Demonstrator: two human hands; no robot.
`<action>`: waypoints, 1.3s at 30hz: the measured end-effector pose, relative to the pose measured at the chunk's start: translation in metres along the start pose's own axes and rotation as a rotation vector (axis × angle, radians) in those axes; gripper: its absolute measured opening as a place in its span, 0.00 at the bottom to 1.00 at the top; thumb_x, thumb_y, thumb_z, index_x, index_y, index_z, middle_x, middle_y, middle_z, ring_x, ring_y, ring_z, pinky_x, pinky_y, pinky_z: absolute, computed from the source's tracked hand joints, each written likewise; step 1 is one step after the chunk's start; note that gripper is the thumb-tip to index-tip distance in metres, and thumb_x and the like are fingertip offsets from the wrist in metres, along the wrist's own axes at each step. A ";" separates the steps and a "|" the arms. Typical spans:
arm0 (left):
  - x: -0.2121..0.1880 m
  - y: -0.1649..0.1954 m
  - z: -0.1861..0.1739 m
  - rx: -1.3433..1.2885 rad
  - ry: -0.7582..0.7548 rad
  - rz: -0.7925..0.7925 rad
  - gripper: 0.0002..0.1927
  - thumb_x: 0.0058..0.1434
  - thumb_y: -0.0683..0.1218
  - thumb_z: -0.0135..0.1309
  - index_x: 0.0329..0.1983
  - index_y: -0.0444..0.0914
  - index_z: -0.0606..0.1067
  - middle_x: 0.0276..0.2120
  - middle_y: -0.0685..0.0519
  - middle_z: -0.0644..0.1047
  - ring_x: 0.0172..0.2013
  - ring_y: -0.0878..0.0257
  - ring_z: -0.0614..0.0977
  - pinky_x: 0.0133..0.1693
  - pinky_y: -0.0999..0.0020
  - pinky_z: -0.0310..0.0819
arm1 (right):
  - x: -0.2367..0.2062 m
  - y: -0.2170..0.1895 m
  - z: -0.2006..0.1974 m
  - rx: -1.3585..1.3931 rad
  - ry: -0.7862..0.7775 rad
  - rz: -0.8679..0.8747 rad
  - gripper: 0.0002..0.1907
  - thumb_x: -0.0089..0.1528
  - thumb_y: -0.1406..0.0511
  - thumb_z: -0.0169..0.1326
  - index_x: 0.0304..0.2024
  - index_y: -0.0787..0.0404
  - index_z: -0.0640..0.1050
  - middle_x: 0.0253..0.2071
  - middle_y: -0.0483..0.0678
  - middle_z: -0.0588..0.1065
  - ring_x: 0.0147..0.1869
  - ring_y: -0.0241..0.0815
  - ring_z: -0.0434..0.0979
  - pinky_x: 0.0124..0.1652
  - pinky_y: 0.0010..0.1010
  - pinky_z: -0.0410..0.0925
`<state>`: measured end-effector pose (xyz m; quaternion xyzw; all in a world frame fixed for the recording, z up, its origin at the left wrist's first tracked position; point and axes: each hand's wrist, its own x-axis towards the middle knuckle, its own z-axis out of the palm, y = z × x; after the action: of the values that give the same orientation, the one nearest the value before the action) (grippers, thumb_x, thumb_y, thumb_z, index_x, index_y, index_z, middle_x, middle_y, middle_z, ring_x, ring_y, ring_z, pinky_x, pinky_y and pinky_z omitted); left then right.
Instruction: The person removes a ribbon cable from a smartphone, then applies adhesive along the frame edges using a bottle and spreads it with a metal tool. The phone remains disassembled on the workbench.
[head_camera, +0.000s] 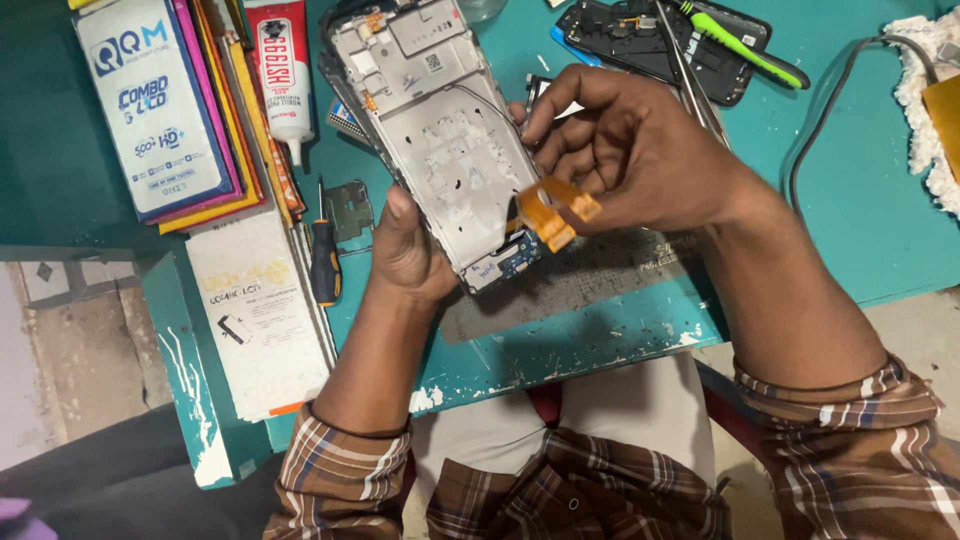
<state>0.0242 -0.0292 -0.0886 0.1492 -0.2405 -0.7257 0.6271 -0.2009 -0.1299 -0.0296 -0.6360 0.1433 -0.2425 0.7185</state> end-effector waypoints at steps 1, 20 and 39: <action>-0.001 -0.001 -0.001 0.003 0.004 0.002 0.59 0.56 0.66 0.69 0.77 0.30 0.56 0.72 0.42 0.66 0.67 0.52 0.71 0.70 0.54 0.64 | 0.000 0.000 0.001 -0.007 0.007 0.001 0.29 0.56 0.81 0.64 0.58 0.67 0.70 0.45 0.50 0.78 0.47 0.32 0.81 0.47 0.22 0.78; -0.003 -0.001 -0.010 -0.079 0.037 0.032 0.53 0.61 0.71 0.61 0.76 0.34 0.58 0.66 0.43 0.70 0.63 0.50 0.74 0.65 0.51 0.70 | 0.004 -0.001 0.006 0.338 -0.041 0.093 0.37 0.59 0.80 0.62 0.67 0.63 0.61 0.49 0.63 0.79 0.49 0.43 0.85 0.46 0.33 0.80; 0.009 0.010 0.019 -0.127 0.128 0.132 0.43 0.74 0.72 0.34 0.72 0.32 0.63 0.59 0.38 0.73 0.55 0.50 0.79 0.55 0.56 0.77 | 0.017 0.016 0.018 0.043 0.099 0.061 0.32 0.61 0.79 0.63 0.64 0.61 0.65 0.53 0.54 0.78 0.49 0.36 0.82 0.48 0.26 0.78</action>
<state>0.0208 -0.0357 -0.0667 0.1390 -0.1628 -0.6856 0.6958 -0.1744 -0.1229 -0.0408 -0.6030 0.1930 -0.2547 0.7309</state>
